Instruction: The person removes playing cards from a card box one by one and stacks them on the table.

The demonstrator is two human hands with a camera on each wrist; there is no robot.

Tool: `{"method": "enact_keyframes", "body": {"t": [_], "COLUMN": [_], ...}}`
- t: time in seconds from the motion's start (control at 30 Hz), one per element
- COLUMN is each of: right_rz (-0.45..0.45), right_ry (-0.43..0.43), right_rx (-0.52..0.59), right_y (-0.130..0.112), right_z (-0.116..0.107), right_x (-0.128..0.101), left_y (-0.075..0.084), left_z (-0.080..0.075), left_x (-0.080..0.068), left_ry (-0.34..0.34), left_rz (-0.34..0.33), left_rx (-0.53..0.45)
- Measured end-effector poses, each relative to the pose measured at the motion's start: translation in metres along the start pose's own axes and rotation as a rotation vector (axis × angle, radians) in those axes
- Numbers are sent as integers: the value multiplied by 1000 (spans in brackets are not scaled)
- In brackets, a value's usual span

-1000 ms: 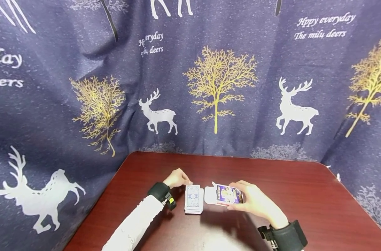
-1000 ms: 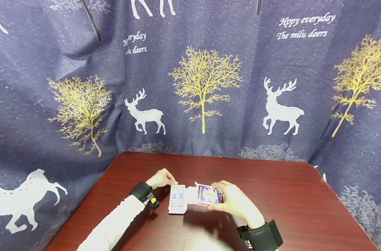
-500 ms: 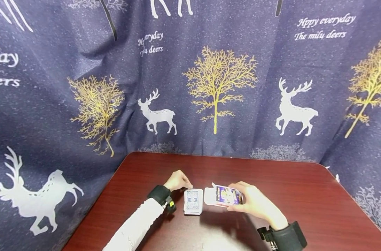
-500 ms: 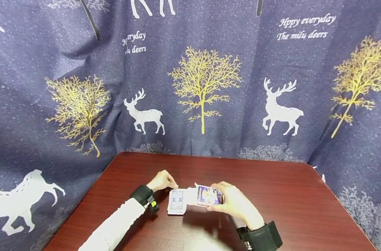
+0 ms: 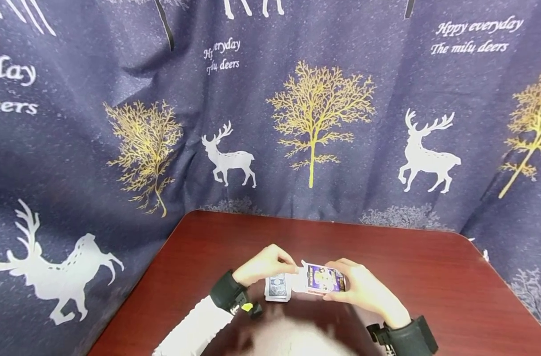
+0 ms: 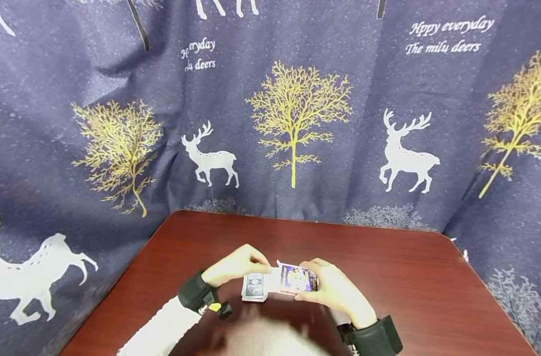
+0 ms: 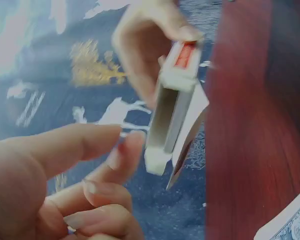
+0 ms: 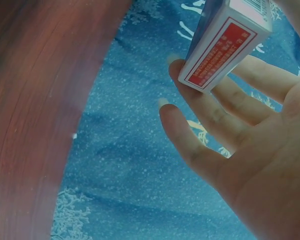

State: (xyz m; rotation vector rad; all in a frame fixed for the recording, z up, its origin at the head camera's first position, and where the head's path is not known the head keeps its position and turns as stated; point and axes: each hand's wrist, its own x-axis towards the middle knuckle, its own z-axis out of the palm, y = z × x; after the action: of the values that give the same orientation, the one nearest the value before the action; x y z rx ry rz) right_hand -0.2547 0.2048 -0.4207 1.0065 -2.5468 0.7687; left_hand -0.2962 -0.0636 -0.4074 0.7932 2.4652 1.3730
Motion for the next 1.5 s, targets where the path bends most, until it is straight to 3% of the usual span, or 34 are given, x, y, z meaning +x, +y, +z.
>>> {"method": "enact_keyframes", "body": {"t": [0.1, 0.2, 0.53, 0.83, 0.97, 1.2, 1.5], "right_rz": [2, 15, -2, -7, -10, -21, -9], "right_ry": [-5, -11, 5, 1, 7, 9, 4], "right_rx": [5, 8, -31, -26, -23, -11, 1], "right_y": [-1, -2, -7, -11, -11, -10, -8], "right_z": [0, 1, 2, 1, -1, -2, -5], "right_x": [-1, -4, -6, -5, -3, 0, -1], "left_y": [8, 7, 4, 5, 5, 1, -5], "left_z": [11, 20, 32, 35, 32, 23, 8], "left_x": [-4, -6, -7, -8, -7, -9, -16], "left_ry": [56, 93, 102, 94, 73, 29, 11], "left_rz": [-12, -19, -78, -47, -63, -128, -130], "left_rx": [138, 180, 137, 132, 80, -103, -181]}}
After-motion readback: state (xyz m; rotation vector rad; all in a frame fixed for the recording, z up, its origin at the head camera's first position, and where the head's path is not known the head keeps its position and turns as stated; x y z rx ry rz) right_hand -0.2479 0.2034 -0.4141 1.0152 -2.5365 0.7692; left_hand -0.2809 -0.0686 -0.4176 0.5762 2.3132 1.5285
